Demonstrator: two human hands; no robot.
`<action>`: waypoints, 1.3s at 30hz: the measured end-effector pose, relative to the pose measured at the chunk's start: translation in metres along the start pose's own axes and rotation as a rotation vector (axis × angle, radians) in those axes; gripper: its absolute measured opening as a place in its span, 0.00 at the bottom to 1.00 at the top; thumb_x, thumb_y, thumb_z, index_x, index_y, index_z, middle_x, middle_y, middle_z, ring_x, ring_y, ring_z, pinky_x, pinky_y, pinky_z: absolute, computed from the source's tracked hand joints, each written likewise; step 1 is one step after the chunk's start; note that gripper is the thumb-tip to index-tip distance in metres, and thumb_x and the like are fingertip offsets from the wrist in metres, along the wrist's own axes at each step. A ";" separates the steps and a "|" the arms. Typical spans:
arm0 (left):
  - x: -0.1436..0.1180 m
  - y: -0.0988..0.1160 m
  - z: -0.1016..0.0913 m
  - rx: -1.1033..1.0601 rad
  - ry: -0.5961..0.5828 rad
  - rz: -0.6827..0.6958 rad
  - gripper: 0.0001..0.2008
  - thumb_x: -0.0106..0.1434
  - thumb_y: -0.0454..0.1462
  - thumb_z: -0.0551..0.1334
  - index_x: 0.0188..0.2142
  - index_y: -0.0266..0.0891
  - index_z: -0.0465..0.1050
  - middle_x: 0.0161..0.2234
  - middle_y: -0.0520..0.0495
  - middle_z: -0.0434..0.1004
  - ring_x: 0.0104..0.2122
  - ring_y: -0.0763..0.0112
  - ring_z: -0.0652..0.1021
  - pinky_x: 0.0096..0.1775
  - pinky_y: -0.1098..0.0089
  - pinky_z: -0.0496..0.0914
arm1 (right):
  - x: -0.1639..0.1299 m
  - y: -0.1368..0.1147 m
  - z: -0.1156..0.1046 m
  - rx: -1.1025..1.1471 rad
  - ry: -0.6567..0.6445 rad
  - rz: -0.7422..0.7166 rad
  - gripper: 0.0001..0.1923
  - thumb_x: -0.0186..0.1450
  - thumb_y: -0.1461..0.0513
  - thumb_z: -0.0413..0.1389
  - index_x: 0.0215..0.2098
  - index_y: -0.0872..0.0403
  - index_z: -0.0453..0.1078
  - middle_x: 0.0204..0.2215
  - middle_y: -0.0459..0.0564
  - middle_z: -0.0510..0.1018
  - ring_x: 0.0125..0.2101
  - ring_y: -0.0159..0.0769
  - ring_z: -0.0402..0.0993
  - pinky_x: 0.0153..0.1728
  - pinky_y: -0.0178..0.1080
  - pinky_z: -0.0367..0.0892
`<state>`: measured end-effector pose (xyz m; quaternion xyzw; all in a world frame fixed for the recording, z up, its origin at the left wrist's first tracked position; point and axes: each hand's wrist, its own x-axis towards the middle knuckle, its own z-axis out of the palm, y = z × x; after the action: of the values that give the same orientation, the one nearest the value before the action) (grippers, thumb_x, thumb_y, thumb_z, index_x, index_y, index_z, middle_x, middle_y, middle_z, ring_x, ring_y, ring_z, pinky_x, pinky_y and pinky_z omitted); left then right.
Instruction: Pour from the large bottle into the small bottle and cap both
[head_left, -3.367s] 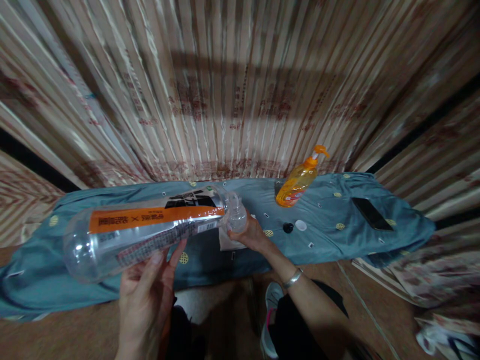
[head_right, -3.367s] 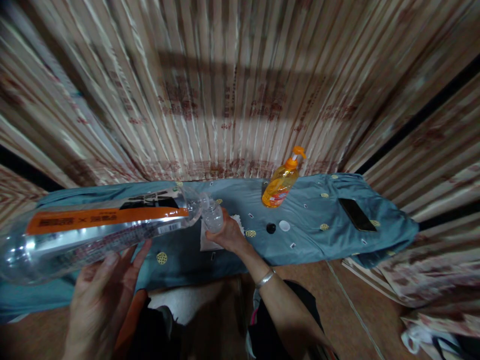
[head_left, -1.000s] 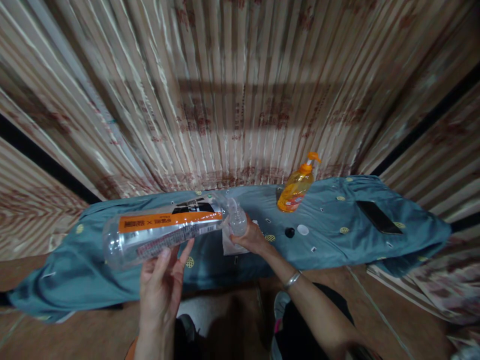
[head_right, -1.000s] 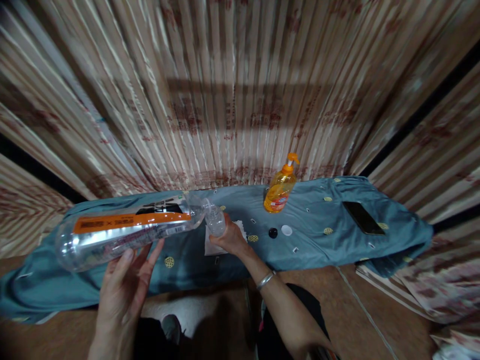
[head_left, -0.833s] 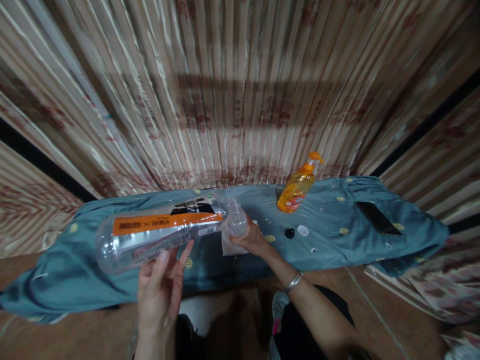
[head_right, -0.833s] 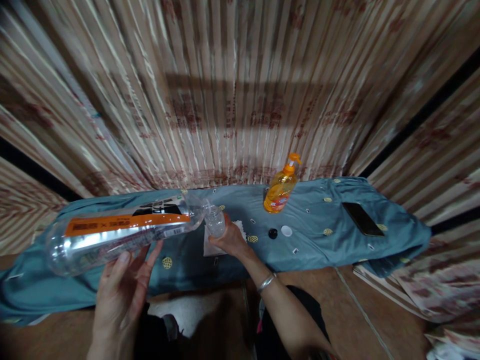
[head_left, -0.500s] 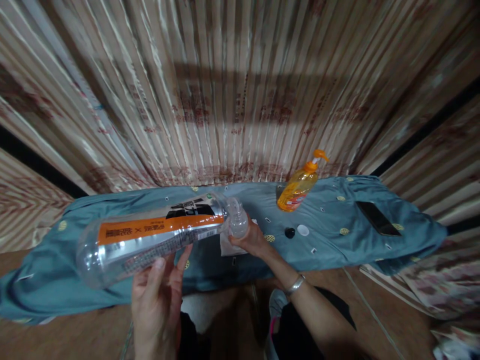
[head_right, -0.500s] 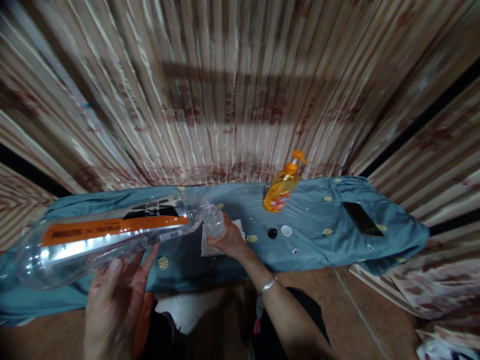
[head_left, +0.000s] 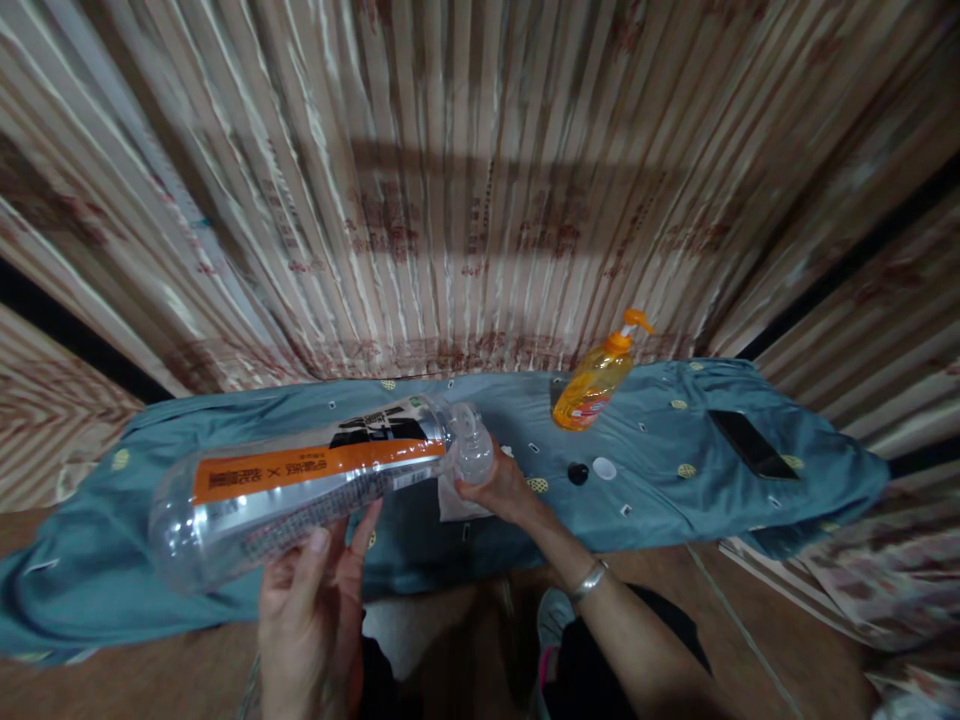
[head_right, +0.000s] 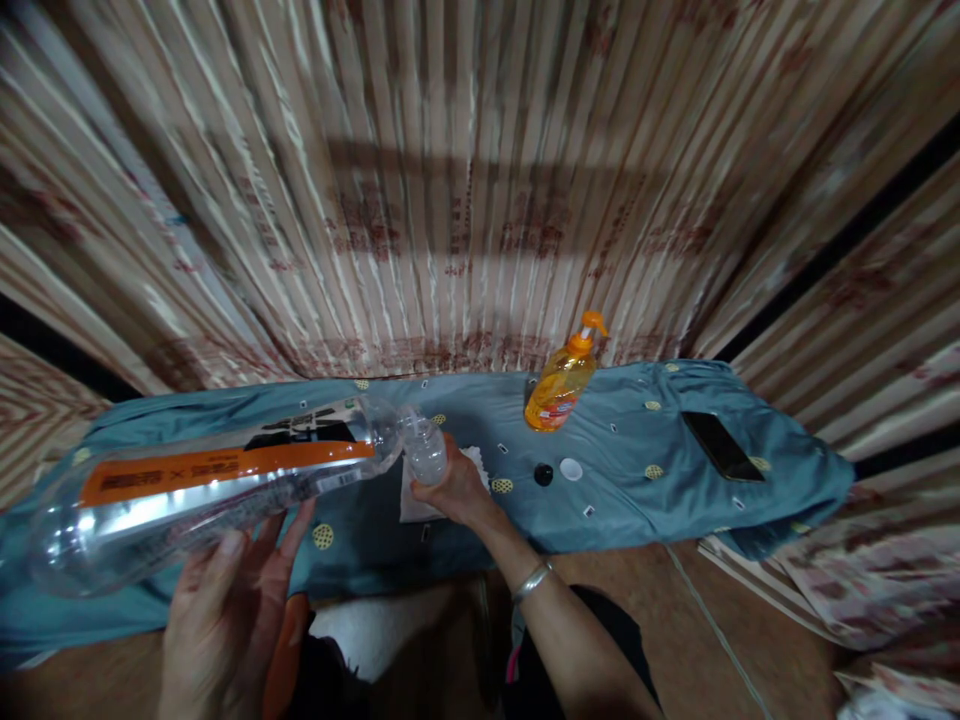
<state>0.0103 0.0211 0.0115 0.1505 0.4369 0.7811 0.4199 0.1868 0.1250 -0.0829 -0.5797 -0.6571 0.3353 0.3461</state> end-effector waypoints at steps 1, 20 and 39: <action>0.000 0.000 0.000 -0.003 0.002 0.001 0.27 0.38 0.42 0.81 0.40 0.44 0.81 0.39 0.52 0.83 0.53 0.52 0.77 0.49 0.53 0.79 | 0.000 0.001 0.001 0.002 -0.001 -0.002 0.33 0.51 0.60 0.66 0.54 0.52 0.66 0.42 0.51 0.83 0.41 0.45 0.82 0.43 0.43 0.76; 0.003 -0.003 -0.002 -0.021 -0.029 0.018 0.22 0.38 0.42 0.81 0.33 0.43 0.80 0.36 0.53 0.83 0.45 0.60 0.81 0.48 0.60 0.79 | 0.000 0.002 0.001 -0.056 0.006 0.018 0.34 0.51 0.59 0.67 0.55 0.53 0.66 0.42 0.53 0.83 0.43 0.47 0.82 0.43 0.44 0.76; 0.015 -0.003 -0.010 -0.071 -0.071 -0.007 0.18 0.41 0.38 0.80 0.30 0.43 0.78 0.28 0.58 0.80 0.38 0.68 0.81 0.50 0.55 0.78 | 0.001 0.003 0.000 -0.023 -0.010 -0.015 0.35 0.52 0.59 0.67 0.56 0.52 0.66 0.43 0.51 0.83 0.43 0.48 0.82 0.42 0.43 0.75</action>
<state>-0.0035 0.0280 0.0011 0.1615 0.3944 0.7887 0.4430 0.1881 0.1261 -0.0855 -0.5770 -0.6669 0.3281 0.3386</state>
